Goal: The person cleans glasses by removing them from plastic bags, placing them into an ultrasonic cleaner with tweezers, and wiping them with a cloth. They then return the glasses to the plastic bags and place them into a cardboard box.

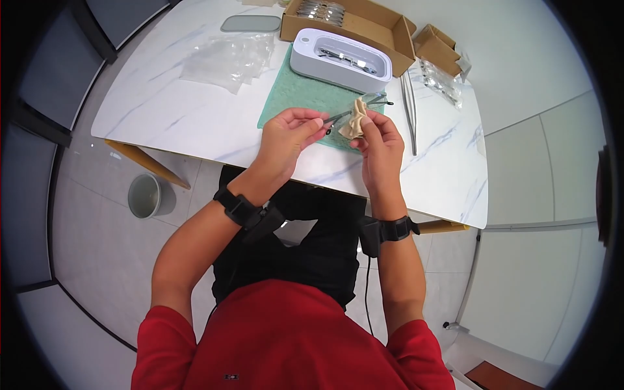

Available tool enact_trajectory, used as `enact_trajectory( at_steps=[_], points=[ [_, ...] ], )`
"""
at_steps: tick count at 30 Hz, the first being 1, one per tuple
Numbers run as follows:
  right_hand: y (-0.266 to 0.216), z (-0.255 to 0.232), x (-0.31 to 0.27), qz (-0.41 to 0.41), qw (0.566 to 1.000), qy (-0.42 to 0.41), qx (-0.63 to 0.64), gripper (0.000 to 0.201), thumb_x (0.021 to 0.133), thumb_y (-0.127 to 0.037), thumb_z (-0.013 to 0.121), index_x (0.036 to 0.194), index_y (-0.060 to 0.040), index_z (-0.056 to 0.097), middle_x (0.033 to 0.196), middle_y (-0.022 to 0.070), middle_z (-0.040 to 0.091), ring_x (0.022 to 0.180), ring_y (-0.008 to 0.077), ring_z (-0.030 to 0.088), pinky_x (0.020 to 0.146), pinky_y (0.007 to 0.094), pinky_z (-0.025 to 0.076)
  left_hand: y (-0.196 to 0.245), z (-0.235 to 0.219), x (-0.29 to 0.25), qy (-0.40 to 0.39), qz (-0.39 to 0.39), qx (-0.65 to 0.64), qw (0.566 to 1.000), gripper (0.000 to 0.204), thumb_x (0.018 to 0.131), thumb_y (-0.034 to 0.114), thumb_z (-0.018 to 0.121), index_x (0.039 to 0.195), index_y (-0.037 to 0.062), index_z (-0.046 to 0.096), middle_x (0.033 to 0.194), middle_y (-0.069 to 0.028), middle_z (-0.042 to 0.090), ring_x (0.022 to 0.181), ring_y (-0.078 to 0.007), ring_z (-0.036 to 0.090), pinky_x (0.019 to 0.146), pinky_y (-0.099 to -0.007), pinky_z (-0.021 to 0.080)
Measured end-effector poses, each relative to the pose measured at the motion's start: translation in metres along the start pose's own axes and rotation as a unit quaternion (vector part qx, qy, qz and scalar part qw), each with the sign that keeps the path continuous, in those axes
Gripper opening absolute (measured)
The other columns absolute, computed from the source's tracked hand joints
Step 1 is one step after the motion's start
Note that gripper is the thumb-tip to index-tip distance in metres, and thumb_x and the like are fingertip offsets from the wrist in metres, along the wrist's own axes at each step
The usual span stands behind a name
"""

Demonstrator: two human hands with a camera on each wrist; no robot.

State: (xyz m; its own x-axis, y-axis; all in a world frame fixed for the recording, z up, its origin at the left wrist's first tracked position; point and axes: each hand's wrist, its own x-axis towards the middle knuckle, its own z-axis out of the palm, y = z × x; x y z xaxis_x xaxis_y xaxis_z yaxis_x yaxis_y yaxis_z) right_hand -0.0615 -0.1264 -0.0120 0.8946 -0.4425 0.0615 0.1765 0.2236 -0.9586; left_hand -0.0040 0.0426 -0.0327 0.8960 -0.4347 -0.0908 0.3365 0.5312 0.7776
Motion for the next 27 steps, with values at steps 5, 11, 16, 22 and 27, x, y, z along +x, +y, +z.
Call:
enact_trajectory(
  at_steps=[5,11,16,22,27],
  points=[
    [0.006,0.003,-0.001,0.075,0.983,0.004,0.165,0.024,0.1,-0.011,0.059,0.119,0.0029,0.057,0.101,0.0104,0.069,0.081,0.0142,0.068,0.063,0.0247,0.058,-0.005,0.0,0.001,0.014,-0.021,-0.053,0.998,0.02,0.096,0.0,0.061,0.115,-0.0018,0.055,0.121,-0.0166,0.063,0.109,-0.0206,0.065,0.099,-0.0302,0.054],
    [0.006,0.005,-0.003,0.041,0.979,0.074,0.187,0.022,0.1,-0.01,0.06,0.118,0.0025,0.058,0.101,0.0105,0.069,0.081,0.0145,0.067,0.064,0.0251,0.057,-0.012,0.002,0.0,0.026,-0.041,-0.096,0.994,0.019,0.097,-0.001,0.059,0.115,-0.0012,0.055,0.12,-0.0157,0.064,0.109,-0.0205,0.065,0.101,-0.0318,0.053],
    [0.01,0.01,-0.01,0.006,0.999,0.015,0.031,0.018,0.097,-0.01,0.064,0.111,0.0015,0.064,0.098,0.0071,0.069,0.079,0.0108,0.064,0.064,0.0239,0.052,-0.012,0.005,-0.003,0.011,-0.009,-0.049,0.999,0.018,0.097,0.0,0.06,0.115,-0.002,0.056,0.118,-0.0162,0.064,0.108,-0.0201,0.065,0.099,-0.0324,0.054],
    [0.002,-0.003,-0.017,0.01,0.988,-0.093,-0.123,0.017,0.093,-0.008,0.066,0.107,0.0017,0.067,0.09,0.0049,0.069,0.073,0.0072,0.061,0.062,0.0221,0.048,-0.007,0.002,-0.001,0.006,0.045,0.019,0.999,0.019,0.096,0.001,0.063,0.113,-0.0041,0.058,0.115,-0.0169,0.067,0.107,-0.02,0.066,0.097,-0.0313,0.055],
    [-0.034,-0.006,-0.013,-0.297,0.902,-0.021,-0.312,0.015,0.087,0.002,0.069,0.101,-0.0017,0.069,0.091,0.0031,0.065,0.071,0.0107,0.062,0.062,0.0216,0.05,0.0,-0.007,-0.002,-0.002,0.118,0.137,0.984,0.016,0.094,-0.003,0.064,0.109,-0.0056,0.061,0.112,-0.017,0.069,0.104,-0.0189,0.068,0.096,-0.03,0.055]
  ],
)
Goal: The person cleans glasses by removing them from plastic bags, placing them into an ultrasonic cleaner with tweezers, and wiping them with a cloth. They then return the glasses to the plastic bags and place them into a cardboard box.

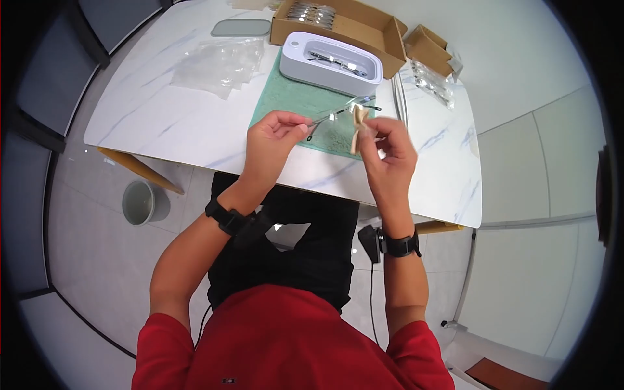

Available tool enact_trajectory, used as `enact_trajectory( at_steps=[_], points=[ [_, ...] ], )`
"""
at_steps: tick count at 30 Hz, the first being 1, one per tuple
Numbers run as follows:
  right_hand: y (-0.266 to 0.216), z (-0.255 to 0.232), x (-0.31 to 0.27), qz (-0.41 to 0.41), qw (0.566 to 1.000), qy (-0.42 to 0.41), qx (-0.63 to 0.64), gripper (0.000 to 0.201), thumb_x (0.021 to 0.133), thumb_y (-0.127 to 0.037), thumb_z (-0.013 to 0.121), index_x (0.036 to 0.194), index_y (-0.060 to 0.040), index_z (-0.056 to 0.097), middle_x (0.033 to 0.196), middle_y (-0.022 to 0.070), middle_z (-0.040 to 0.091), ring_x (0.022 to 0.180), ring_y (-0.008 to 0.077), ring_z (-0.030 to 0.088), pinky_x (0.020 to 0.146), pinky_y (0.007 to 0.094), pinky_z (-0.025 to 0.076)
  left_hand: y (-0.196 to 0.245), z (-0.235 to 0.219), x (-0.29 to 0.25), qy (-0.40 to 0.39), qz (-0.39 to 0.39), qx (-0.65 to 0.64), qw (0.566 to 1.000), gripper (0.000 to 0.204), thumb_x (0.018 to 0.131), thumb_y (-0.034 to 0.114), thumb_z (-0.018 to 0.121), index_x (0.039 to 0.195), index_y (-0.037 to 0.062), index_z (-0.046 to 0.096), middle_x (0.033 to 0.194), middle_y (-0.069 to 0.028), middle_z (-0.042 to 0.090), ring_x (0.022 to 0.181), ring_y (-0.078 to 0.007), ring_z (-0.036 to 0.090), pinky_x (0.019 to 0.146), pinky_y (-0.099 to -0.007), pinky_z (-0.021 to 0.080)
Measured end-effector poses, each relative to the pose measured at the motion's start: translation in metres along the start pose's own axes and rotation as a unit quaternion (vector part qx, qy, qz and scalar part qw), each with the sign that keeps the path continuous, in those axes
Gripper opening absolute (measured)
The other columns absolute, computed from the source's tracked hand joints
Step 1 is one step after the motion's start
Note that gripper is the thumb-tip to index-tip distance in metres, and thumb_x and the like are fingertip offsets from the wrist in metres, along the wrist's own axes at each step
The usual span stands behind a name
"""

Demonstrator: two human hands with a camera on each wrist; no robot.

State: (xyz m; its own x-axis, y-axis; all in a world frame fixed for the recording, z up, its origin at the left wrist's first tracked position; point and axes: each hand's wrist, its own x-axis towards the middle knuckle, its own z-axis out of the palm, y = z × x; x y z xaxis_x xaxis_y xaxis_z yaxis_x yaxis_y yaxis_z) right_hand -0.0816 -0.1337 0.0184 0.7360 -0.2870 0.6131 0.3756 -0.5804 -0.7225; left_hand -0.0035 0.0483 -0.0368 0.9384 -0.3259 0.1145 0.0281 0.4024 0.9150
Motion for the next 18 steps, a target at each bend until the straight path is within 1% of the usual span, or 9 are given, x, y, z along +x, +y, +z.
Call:
enact_trajectory(
  at_steps=[1,5,6,8,9,12,13,16,18],
  points=[
    [-0.011,-0.004,0.011,-0.063,0.995,0.009,-0.072,0.018,0.084,0.002,0.071,0.1,-0.0042,0.069,0.098,0.0065,0.065,0.073,0.0175,0.065,0.062,0.0266,0.053,0.001,0.001,0.0,-0.005,0.011,0.021,1.0,0.015,0.094,-0.004,0.064,0.109,-0.006,0.061,0.111,-0.0171,0.069,0.104,-0.0185,0.068,0.096,-0.0298,0.055],
    [-0.002,-0.005,0.029,-0.152,0.959,-0.08,-0.227,0.017,0.08,-0.001,0.074,0.095,-0.0059,0.068,0.093,0.0096,0.064,0.073,0.0255,0.067,0.063,0.0352,0.054,0.005,0.009,-0.004,-0.005,0.024,0.033,0.999,0.015,0.093,-0.005,0.064,0.108,-0.0067,0.062,0.11,-0.017,0.07,0.104,-0.0176,0.068,0.096,-0.0295,0.054],
    [0.008,-0.007,0.035,-0.138,0.958,-0.058,-0.247,0.016,0.08,-0.001,0.074,0.095,-0.006,0.068,0.093,0.0093,0.064,0.073,0.0259,0.067,0.063,0.0357,0.054,0.006,0.009,-0.006,-0.01,0.028,0.036,0.999,0.015,0.093,-0.005,0.064,0.108,-0.0067,0.061,0.11,-0.017,0.07,0.103,-0.0174,0.068,0.096,-0.0294,0.054],
    [0.023,-0.014,0.046,-0.109,0.953,-0.018,-0.282,0.016,0.08,-0.001,0.073,0.093,-0.0063,0.067,0.091,0.0088,0.063,0.073,0.0268,0.066,0.065,0.0367,0.054,0.006,0.007,-0.008,-0.006,0.032,0.029,0.999,0.015,0.093,-0.005,0.064,0.108,-0.0065,0.061,0.11,-0.017,0.07,0.103,-0.0173,0.068,0.096,-0.0292,0.054],
    [0.02,-0.014,0.045,-0.086,0.964,-0.009,-0.253,0.017,0.08,-0.001,0.073,0.094,-0.0072,0.068,0.092,0.0091,0.064,0.074,0.0289,0.066,0.067,0.038,0.055,0.004,0.005,-0.008,0.0,0.032,0.02,0.999,0.015,0.093,-0.005,0.064,0.108,-0.0063,0.062,0.11,-0.0169,0.07,0.103,-0.0173,0.068,0.096,-0.029,0.054],
    [0.004,-0.008,0.032,-0.185,0.952,-0.098,-0.222,0.017,0.08,-0.001,0.072,0.095,-0.0074,0.069,0.092,0.0093,0.064,0.074,0.0277,0.067,0.065,0.0377,0.055,0.003,0.004,-0.006,0.01,0.02,-0.002,1.0,0.014,0.094,-0.004,0.063,0.108,-0.0058,0.062,0.11,-0.0163,0.07,0.103,-0.0174,0.068,0.095,-0.0283,0.054],
    [0.006,-0.01,0.032,-0.185,0.947,-0.1,-0.242,0.017,0.082,0.0,0.072,0.098,-0.0062,0.069,0.094,0.0104,0.065,0.077,0.0246,0.068,0.062,0.0351,0.055,0.003,0.004,-0.005,0.01,0.013,-0.008,1.0,0.014,0.094,-0.004,0.063,0.108,-0.0056,0.061,0.11,-0.0161,0.069,0.103,-0.0175,0.068,0.095,-0.0281,0.054],
    [0.02,-0.026,0.038,-0.082,0.977,0.018,-0.198,0.016,0.084,0.0,0.071,0.099,-0.0042,0.069,0.095,0.0101,0.066,0.078,0.0199,0.067,0.062,0.0306,0.055,0.0,0.004,-0.004,0.027,-0.027,-0.052,0.998,0.015,0.095,-0.002,0.063,0.109,-0.0046,0.06,0.111,-0.0152,0.068,0.103,-0.0181,0.068,0.095,-0.0281,0.054],
    [0.023,-0.029,0.032,-0.015,0.992,0.101,-0.071,0.012,0.091,-0.003,0.069,0.102,0.0002,0.066,0.092,0.0054,0.066,0.073,0.0124,0.063,0.064,0.0244,0.053,0.002,0.003,-0.002,0.036,-0.06,-0.094,0.993,0.016,0.095,-0.001,0.064,0.11,-0.004,0.06,0.112,-0.0146,0.067,0.103,-0.0184,0.067,0.095,-0.0284,0.055]
  ],
)
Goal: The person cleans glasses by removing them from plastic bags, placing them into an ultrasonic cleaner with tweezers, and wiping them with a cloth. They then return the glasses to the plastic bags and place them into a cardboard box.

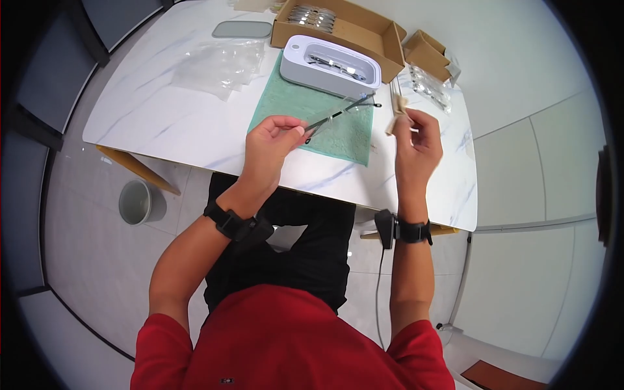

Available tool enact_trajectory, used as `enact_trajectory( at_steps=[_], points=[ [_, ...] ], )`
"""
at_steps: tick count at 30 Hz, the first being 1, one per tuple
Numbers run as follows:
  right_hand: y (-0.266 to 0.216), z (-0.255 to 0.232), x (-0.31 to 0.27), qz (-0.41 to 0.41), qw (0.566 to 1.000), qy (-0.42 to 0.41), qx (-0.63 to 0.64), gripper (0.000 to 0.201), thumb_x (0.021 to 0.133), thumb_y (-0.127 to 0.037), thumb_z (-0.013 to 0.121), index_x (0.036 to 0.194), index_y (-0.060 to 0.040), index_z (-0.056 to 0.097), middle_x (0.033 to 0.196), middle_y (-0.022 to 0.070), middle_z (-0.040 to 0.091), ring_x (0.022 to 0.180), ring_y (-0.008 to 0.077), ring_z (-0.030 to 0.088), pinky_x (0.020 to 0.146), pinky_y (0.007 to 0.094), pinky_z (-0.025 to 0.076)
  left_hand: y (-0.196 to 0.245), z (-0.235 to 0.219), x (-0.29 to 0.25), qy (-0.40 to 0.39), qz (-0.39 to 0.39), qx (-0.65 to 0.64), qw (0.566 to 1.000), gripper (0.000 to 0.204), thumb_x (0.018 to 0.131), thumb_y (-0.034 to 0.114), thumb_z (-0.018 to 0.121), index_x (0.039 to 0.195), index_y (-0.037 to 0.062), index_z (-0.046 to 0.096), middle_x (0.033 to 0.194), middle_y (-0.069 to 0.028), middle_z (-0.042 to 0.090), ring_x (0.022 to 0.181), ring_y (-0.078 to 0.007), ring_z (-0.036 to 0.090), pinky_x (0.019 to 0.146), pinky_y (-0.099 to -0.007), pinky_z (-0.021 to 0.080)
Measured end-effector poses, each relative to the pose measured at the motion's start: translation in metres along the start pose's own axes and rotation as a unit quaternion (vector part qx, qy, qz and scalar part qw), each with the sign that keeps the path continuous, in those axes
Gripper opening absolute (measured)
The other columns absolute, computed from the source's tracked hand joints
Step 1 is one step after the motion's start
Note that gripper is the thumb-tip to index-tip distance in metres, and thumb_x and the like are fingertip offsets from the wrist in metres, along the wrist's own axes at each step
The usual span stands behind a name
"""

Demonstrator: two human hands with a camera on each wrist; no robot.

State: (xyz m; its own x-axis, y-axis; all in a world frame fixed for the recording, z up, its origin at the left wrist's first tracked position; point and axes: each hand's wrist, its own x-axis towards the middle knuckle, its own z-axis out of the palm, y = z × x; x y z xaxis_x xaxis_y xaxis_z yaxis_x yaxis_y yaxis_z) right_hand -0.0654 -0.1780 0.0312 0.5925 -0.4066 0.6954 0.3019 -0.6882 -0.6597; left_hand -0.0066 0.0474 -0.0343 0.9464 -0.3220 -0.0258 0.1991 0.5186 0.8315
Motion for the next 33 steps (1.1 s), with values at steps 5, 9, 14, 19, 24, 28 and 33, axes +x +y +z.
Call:
enact_trajectory(
  at_steps=[5,9,14,19,24,28,33],
  points=[
    [-0.003,0.022,-0.045,0.199,0.95,-0.061,0.232,0.015,0.096,-0.007,0.065,0.108,0.0014,0.063,0.087,0.0044,0.066,0.073,0.007,0.061,0.066,0.0213,0.05,-0.004,0.012,-0.003,-0.025,-0.053,-0.05,0.997,0.018,0.096,0.002,0.064,0.112,-0.0031,0.059,0.113,-0.0146,0.066,0.105,-0.019,0.067,0.095,-0.029,0.055],
    [-0.007,0.046,-0.061,0.22,0.931,-0.187,0.222,0.013,0.094,-0.006,0.067,0.104,0.0013,0.066,0.088,0.0032,0.067,0.075,0.0059,0.06,0.065,0.0207,0.05,-0.001,0.009,0.001,-0.032,-0.027,-0.016,0.999,0.017,0.096,0.001,0.064,0.111,-0.0035,0.059,0.114,-0.0154,0.067,0.104,-0.0186,0.067,0.095,-0.029,0.056],
    [0.019,0.034,-0.029,0.125,0.957,-0.26,0.011,0.017,0.094,-0.011,0.068,0.107,0.0006,0.07,0.096,0.0047,0.071,0.083,0.0105,0.065,0.069,0.0258,0.053,0.021,-0.017,0.006,-0.024,0.049,0.11,0.992,0.014,0.094,-0.001,0.064,0.108,-0.0055,0.062,0.111,-0.0153,0.069,0.098,-0.0156,0.068,0.091,-0.0271,0.055],
    [0.027,0.024,-0.007,0.14,0.964,-0.197,0.107,0.026,0.096,-0.014,0.067,0.117,0.0007,0.069,0.117,0.0096,0.069,0.094,0.0134,0.066,0.073,0.029,0.055,0.038,-0.037,0.011,-0.044,0.07,0.204,0.976,0.012,0.093,-0.002,0.065,0.105,-0.0052,0.064,0.105,-0.0125,0.071,0.095,-0.0132,0.068,0.088,-0.0251,0.055],
    [0.014,0.02,-0.006,0.221,0.916,-0.3,0.152,0.033,0.095,-0.014,0.069,0.123,0.0014,0.066,0.107,0.0092,0.071,0.09,0.0122,0.066,0.075,0.026,0.054,0.036,-0.039,0.013,-0.063,0.069,0.237,0.967,0.012,0.093,-0.002,0.066,0.104,-0.0041,0.064,0.104,-0.0121,0.071,0.096,-0.0134,0.068,0.089,-0.0257,0.055],
    [0.021,0.021,-0.013,0.284,0.887,-0.293,0.216,0.029,0.093,-0.012,0.07,0.118,0.0023,0.068,0.097,0.0072,0.072,0.086,0.0125,0.068,0.073,0.0249,0.054,0.032,-0.04,0.012,-0.076,0.071,0.211,0.972,0.012,0.093,-0.002,0.066,0.105,-0.0044,0.064,0.105,-0.0125,0.071,0.097,-0.0143,0.069,0.091,-0.0268,0.055],
    [0.035,0.02,-0.02,0.323,0.85,-0.304,0.284,0.024,0.093,-0.007,0.068,0.115,0.003,0.068,0.094,0.008,0.071,0.081,0.013,0.068,0.069,0.024,0.053,0.034,-0.033,0.013,-0.069,0.062,0.239,0.967,0.013,0.093,-0.002,0.066,0.106,-0.0045,0.063,0.107,-0.0133,0.071,0.098,-0.0157,0.069,0.09,-0.0277,0.056]
  ],
)
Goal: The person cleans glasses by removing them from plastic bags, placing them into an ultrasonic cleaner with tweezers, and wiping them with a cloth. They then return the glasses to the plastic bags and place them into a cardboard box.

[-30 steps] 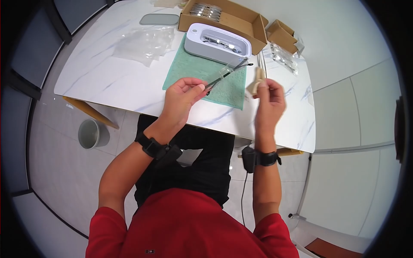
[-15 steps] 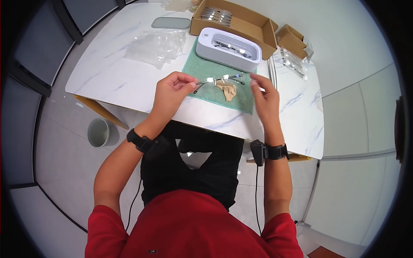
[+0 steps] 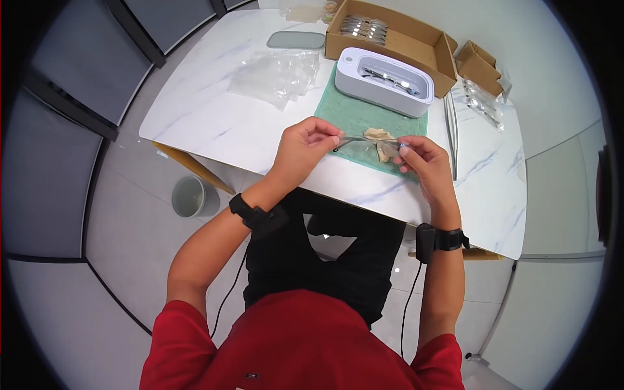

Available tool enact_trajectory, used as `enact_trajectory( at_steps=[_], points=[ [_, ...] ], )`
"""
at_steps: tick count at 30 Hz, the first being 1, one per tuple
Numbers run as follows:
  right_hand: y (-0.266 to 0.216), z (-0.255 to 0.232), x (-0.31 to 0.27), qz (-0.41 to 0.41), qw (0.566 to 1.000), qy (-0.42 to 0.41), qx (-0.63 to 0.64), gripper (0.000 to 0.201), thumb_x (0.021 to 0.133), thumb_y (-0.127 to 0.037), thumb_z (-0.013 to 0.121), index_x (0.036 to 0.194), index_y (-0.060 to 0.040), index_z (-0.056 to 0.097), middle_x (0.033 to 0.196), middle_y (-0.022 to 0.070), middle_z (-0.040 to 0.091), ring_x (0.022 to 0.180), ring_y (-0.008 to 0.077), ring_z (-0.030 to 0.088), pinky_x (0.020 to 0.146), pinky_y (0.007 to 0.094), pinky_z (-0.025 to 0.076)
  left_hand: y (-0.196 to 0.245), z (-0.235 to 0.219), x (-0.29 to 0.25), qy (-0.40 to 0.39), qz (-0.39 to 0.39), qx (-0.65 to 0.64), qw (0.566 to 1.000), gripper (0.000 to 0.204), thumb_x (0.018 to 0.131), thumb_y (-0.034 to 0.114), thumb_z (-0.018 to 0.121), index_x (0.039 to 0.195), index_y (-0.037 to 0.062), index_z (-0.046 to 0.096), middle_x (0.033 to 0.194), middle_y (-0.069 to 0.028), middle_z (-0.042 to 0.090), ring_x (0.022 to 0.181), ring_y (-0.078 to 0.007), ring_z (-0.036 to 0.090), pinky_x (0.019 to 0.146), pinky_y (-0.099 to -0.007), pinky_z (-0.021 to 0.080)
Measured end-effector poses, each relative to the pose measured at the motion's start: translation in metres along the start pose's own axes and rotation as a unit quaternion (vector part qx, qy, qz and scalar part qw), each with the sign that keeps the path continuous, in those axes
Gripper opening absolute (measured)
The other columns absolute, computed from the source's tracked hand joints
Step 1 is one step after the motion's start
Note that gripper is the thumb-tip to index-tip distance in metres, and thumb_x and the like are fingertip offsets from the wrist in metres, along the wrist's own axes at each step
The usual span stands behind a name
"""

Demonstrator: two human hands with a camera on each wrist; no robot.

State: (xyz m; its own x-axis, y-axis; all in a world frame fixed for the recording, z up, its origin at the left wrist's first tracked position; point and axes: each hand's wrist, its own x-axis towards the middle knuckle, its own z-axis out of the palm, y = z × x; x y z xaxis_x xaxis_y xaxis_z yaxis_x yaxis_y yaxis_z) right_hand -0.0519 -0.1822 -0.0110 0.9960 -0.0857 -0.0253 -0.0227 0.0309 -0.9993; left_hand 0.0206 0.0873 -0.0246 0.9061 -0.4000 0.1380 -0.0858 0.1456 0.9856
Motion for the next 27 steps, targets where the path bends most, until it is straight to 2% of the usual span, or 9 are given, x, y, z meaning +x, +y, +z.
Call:
enact_trajectory(
  at_steps=[5,7,8,11,14,17,20,23,27],
  points=[
    [0.015,-0.008,0.0,-0.009,0.993,0.052,0.107,0.018,0.093,-0.006,0.069,0.109,0.0027,0.068,0.091,0.0073,0.07,0.08,0.0129,0.068,0.068,0.024,0.053,0.005,0.003,0.011,0.033,0.037,0.003,0.999,0.016,0.094,0.003,0.067,0.109,-0.0017,0.063,0.107,-0.01,0.071,0.096,-0.0136,0.068,0.082,-0.0263,0.056],
    [0.013,-0.01,-0.001,-0.022,0.99,0.092,0.109,0.019,0.092,-0.01,0.07,0.107,0.0027,0.068,0.092,0.0073,0.07,0.08,0.0138,0.068,0.068,0.0243,0.053,0.007,-0.015,0.019,0.101,0.063,0.15,0.981,0.021,0.093,0.006,0.07,0.112,0.0007,0.063,0.101,-0.006,0.069,0.09,-0.011,0.066,0.077,-0.0245,0.054],
    [0.013,-0.012,-0.001,-0.032,0.988,0.09,0.121,0.02,0.092,-0.011,0.07,0.107,0.0029,0.068,0.093,0.0077,0.07,0.081,0.0139,0.067,0.068,0.0245,0.053,0.0,-0.032,0.027,0.154,0.123,0.236,0.952,0.022,0.088,0.009,0.076,0.107,0.0024,0.067,0.091,-0.0037,0.067,0.082,-0.0098,0.062,0.074,-0.0244,0.053],
    [0.016,-0.014,-0.002,-0.04,0.986,0.09,0.134,0.021,0.092,-0.01,0.07,0.107,0.0036,0.067,0.095,0.0085,0.071,0.08,0.0124,0.067,0.067,0.024,0.053,0.001,-0.073,0.04,0.212,0.152,0.413,0.872,0.024,0.083,0.014,0.081,0.099,0.0034,0.068,0.083,-0.0037,0.062,0.071,-0.0113,0.056,0.062,-0.0282,0.047],
    [0.023,-0.013,0.0,-0.042,0.991,0.063,0.111,0.021,0.091,-0.009,0.071,0.107,0.0038,0.067,0.096,0.0087,0.071,0.079,0.0109,0.068,0.065,0.0226,0.052,0.003,-0.096,0.048,0.225,0.134,0.532,0.805,0.028,0.08,0.02,0.083,0.093,0.0033,0.066,0.08,-0.0058,0.06,0.067,-0.0168,0.055,0.062,-0.0317,0.047],
    [0.02,-0.011,-0.001,-0.018,0.994,0.059,0.088,0.021,0.09,-0.008,0.071,0.107,0.0034,0.067,0.095,0.0083,0.071,0.079,0.01,0.068,0.064,0.0215,0.052,0.002,-0.101,0.051,0.221,0.094,0.581,0.777,0.033,0.078,0.027,0.084,0.088,0.0033,0.064,0.075,-0.0061,0.058,0.064,-0.0211,0.054,0.063,-0.0345,0.048],
    [0.021,-0.011,-0.001,-0.026,0.994,0.063,0.081,0.021,0.091,-0.009,0.071,0.108,0.0029,0.067,0.095,0.0081,0.071,0.081,0.0109,0.069,0.065,0.0222,0.053,0.001,-0.105,0.052,0.202,0.038,0.57,0.796,0.036,0.077,0.031,0.084,0.084,0.0029,0.063,0.071,-0.0074,0.059,0.064,-0.0234,0.056,0.064,-0.0365,0.049],
    [0.025,-0.012,0.0,-0.042,0.995,0.067,0.067,0.021,0.091,-0.011,0.071,0.107,0.0023,0.068,0.094,0.0075,0.071,0.081,0.0118,0.069,0.066,0.0235,0.053,-0.004,-0.109,0.054,0.195,0.059,0.554,0.807,0.033,0.077,0.03,0.084,0.081,0.0032,0.064,0.069,-0.0101,0.061,0.064,-0.0254,0.059,0.063,-0.0372,0.049],
    [0.026,-0.009,0.001,-0.037,0.995,0.086,0.045,0.02,0.092,-0.012,0.071,0.107,0.0015,0.068,0.091,0.0061,0.07,0.079,0.0118,0.067,0.068,0.023,0.052,0.0,-0.109,0.054,0.188,0.049,0.602,0.775,0.041,0.075,0.041,0.082,0.078,0.0041,0.064,0.074,-0.0146,0.066,0.068,-0.0323,0.064,0.063,-0.0419,0.051]
  ],
)
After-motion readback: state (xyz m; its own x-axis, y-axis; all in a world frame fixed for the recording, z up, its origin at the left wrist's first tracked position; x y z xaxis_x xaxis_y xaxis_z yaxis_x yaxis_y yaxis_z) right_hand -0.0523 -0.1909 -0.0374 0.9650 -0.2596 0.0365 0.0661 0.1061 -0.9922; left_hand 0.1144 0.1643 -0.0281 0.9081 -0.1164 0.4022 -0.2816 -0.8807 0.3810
